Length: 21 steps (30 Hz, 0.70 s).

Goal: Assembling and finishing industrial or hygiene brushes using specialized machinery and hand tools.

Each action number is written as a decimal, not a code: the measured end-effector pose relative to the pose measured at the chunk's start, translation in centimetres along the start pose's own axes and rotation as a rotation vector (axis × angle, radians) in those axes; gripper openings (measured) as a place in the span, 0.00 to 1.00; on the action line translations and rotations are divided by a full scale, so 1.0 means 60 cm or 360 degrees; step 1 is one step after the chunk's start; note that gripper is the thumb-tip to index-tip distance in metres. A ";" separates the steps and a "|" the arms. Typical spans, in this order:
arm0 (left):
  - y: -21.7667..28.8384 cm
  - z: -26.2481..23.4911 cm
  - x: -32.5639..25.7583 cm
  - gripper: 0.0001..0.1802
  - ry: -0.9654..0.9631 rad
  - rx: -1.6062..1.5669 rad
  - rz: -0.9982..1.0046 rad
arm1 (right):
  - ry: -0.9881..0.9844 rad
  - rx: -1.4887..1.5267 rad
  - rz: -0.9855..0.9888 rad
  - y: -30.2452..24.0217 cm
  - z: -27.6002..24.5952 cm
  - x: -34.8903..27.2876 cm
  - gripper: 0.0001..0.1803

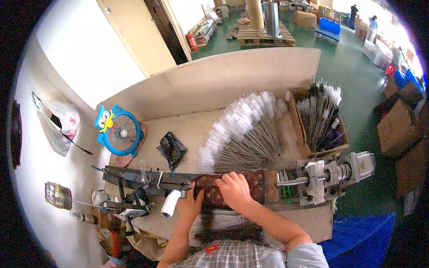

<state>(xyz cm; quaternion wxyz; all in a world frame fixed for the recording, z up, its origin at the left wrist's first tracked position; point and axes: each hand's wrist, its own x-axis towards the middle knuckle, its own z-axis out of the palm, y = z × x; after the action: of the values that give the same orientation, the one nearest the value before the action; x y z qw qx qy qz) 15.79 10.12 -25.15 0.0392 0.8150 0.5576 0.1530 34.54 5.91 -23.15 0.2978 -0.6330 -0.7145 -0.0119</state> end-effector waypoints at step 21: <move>-0.028 -0.005 -0.027 0.23 -0.0191 -0.1037 -0.0393 | 0.0033 0.0189 0.0423 0.035 -0.082 -0.048 0.12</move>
<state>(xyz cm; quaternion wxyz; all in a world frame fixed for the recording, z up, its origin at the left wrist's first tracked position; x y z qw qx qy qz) 13.68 9.24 -25.56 0.3479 0.6936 0.5707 0.2687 38.52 1.81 -21.13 0.3412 -0.7032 -0.6206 0.0634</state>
